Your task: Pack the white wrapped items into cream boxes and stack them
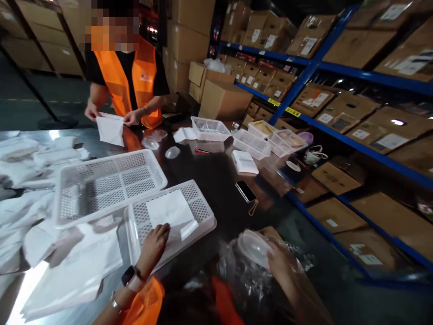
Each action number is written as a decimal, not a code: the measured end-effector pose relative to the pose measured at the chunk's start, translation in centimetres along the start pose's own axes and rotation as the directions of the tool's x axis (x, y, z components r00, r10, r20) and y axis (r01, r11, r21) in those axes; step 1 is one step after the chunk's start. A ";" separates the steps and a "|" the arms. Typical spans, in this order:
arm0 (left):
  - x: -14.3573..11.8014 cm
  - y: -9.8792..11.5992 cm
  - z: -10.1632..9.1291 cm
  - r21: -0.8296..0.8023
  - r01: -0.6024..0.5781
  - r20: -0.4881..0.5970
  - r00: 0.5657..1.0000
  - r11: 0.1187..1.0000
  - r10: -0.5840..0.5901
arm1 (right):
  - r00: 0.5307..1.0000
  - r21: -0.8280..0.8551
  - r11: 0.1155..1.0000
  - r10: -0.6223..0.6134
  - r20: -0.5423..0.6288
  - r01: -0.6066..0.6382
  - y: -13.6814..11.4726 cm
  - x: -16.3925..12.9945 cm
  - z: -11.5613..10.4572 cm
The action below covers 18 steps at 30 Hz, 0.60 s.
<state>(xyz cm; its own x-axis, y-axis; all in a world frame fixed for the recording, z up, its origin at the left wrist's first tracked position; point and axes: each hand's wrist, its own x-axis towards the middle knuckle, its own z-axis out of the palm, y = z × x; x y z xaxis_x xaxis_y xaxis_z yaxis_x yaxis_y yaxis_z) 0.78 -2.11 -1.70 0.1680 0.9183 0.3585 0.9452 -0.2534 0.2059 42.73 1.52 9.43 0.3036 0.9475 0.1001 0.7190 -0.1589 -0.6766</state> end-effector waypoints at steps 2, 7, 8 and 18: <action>-0.4 -0.5 -0.2 0.003 0.014 -0.018 1.000 1.000 -0.014 | 0.992 0.027 0.999 -0.026 0.127 0.023 -2.3 1.2 4.5; -1.9 -1.7 -0.3 -0.012 -0.004 -0.067 0.998 1.000 0.003 | 0.912 0.023 0.980 -0.193 0.363 0.199 -10.5 5.0 15.5; -2.2 -1.9 -0.3 -0.013 -0.004 -0.073 0.997 1.000 0.003 | 0.894 0.003 0.970 -0.226 0.387 0.244 -11.9 5.7 16.8; -3.5 -2.7 0.4 0.003 -0.003 -0.097 0.995 1.000 0.004 | 0.652 -0.273 0.620 -0.539 0.533 0.736 -16.0 0.8 19.8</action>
<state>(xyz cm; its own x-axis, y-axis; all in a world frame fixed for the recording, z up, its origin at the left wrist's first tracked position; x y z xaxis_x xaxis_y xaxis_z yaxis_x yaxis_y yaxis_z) -2.26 -4.52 -3.88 0.1433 0.8833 0.4463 0.9455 -0.2554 0.2019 19.13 10.30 5.89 -0.5228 0.8515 0.0415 0.8398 0.5227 -0.1464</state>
